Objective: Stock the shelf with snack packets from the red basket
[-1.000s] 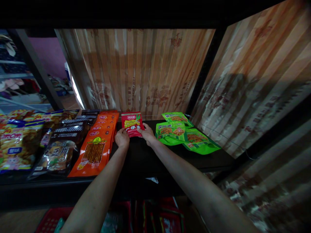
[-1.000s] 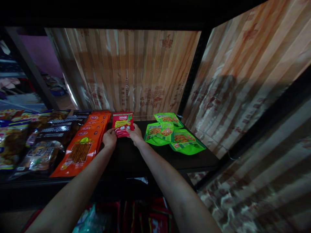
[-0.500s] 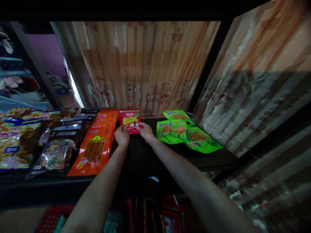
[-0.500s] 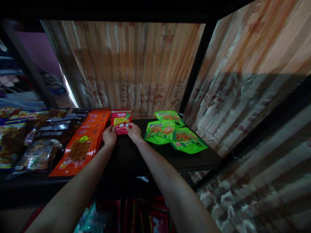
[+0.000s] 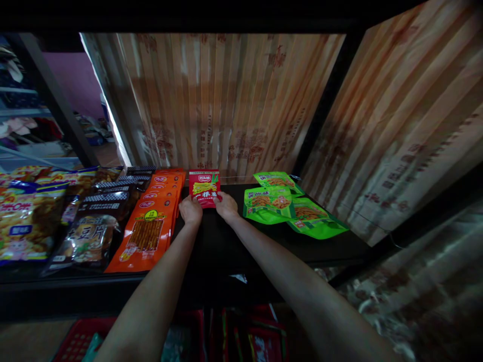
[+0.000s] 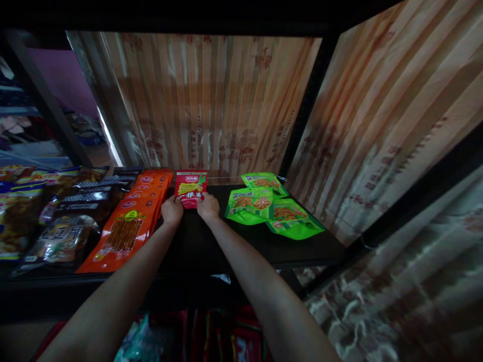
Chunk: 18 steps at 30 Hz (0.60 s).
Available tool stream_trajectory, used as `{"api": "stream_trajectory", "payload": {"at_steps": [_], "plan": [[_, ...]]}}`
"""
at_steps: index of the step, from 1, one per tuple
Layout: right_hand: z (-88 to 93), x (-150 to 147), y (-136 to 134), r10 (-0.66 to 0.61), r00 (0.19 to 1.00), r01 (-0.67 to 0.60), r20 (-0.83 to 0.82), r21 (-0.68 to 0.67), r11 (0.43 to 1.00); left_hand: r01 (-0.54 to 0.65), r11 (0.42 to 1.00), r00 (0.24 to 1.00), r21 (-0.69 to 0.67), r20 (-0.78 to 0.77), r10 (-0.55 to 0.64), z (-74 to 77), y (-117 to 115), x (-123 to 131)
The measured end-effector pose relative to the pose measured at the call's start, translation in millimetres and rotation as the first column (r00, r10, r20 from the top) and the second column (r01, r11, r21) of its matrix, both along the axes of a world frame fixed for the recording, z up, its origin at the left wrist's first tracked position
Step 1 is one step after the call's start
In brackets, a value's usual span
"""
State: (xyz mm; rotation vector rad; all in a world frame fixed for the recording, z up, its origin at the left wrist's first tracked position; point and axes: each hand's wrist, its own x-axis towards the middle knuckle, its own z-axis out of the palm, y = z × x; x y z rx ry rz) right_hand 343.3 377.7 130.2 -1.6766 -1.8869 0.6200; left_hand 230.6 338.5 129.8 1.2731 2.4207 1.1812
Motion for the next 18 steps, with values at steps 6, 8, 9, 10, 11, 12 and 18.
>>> {"api": "stream_trajectory", "payload": {"at_steps": [6, 8, 9, 10, 11, 12, 18], "plan": [[-2.1, 1.3, 0.2, -0.007, 0.999, 0.006, 0.053, 0.008, 1.000, -0.017, 1.000, 0.999, -0.013, -0.035, 0.017, 3.7, -3.5, 4.9], [-2.1, 1.4, 1.4, -0.006, 0.999, 0.007, 0.035, -0.006, 1.000, -0.030, 0.999, 0.999, -0.015, -0.040, 0.029, 4.3, -3.9, 5.9], [-2.0, 1.5, 2.1, -0.004, 1.000, 0.004, 0.026, -0.010, 1.000, -0.035, 0.999, 0.999, -0.017, -0.043, 0.034, 4.3, -3.9, 6.3], [-2.0, 1.6, 2.6, -0.001, 1.000, 0.001, 0.019, -0.012, 1.000, -0.040, 0.999, 0.998, -0.017, -0.045, 0.039, 4.2, -3.9, 6.6], [-2.0, 1.9, 2.9, 0.001, 1.000, -0.001, 0.014, -0.013, 1.000, -0.044, 0.999, 0.998, -0.017, -0.048, 0.043, 4.0, -3.8, 6.8], [-2.0, 2.1, 2.9, 0.001, 1.000, -0.001, 0.011, -0.013, 1.000, -0.048, 0.999, 0.998, -0.015, -0.050, 0.047, 3.7, -3.7, 7.0], [-1.7, 3.1, -3.9, -0.012, 1.000, 0.012, 0.015, 0.024, 1.000, -0.050, 0.999, 0.997, 0.003, -0.067, 0.050, 0.3, -3.5, 7.2]]}}
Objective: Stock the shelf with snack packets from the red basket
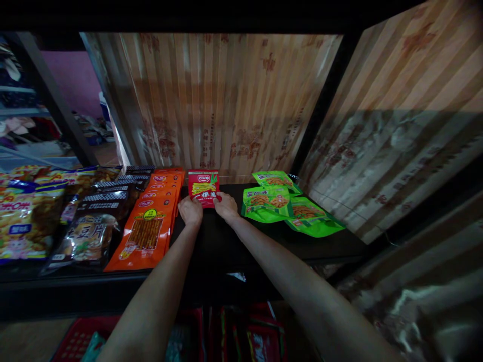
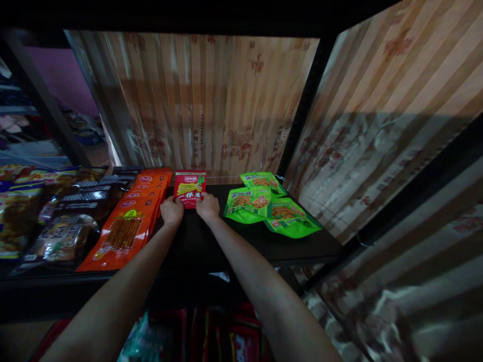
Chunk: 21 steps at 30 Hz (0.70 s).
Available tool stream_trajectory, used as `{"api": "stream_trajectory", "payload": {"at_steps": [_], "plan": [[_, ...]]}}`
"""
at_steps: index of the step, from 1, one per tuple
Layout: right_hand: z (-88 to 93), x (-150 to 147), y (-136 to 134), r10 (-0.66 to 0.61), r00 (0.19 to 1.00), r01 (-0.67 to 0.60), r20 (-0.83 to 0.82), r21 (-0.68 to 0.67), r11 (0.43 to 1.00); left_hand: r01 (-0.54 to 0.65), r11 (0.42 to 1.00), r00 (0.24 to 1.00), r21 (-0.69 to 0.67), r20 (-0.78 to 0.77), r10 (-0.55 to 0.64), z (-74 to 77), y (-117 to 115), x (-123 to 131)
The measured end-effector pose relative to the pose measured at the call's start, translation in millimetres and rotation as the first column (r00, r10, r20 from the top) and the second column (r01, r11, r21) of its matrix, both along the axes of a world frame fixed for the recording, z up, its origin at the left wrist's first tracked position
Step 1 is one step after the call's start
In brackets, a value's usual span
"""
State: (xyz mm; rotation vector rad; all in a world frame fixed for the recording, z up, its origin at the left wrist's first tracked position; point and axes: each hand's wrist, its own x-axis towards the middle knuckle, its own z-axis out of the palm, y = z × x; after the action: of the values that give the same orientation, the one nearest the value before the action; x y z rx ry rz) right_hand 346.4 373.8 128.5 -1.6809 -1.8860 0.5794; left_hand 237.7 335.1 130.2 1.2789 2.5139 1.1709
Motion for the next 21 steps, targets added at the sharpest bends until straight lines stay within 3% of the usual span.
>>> {"api": "stream_trajectory", "payload": {"at_steps": [14, 18, 21], "plan": [[-2.9, -0.6, -3.5, -0.031, 0.999, 0.032, -0.032, 0.019, 0.999, 0.025, 0.999, 0.999, 0.032, -0.031, -0.024, -3.4, -2.0, 0.1], [6.4, 5.5, -18.4, -0.028, 0.988, 0.046, -0.152, 0.121, 0.992, 0.053, 0.996, 0.998, 0.075, -0.050, -0.049, 2.5, -7.4, 4.6], [19.1, 16.9, -50.2, 0.069, 0.952, 0.015, -0.297, 0.273, 0.962, 0.119, 0.983, 0.991, 0.140, -0.079, -0.108, 15.8, -19.9, 14.7]]}}
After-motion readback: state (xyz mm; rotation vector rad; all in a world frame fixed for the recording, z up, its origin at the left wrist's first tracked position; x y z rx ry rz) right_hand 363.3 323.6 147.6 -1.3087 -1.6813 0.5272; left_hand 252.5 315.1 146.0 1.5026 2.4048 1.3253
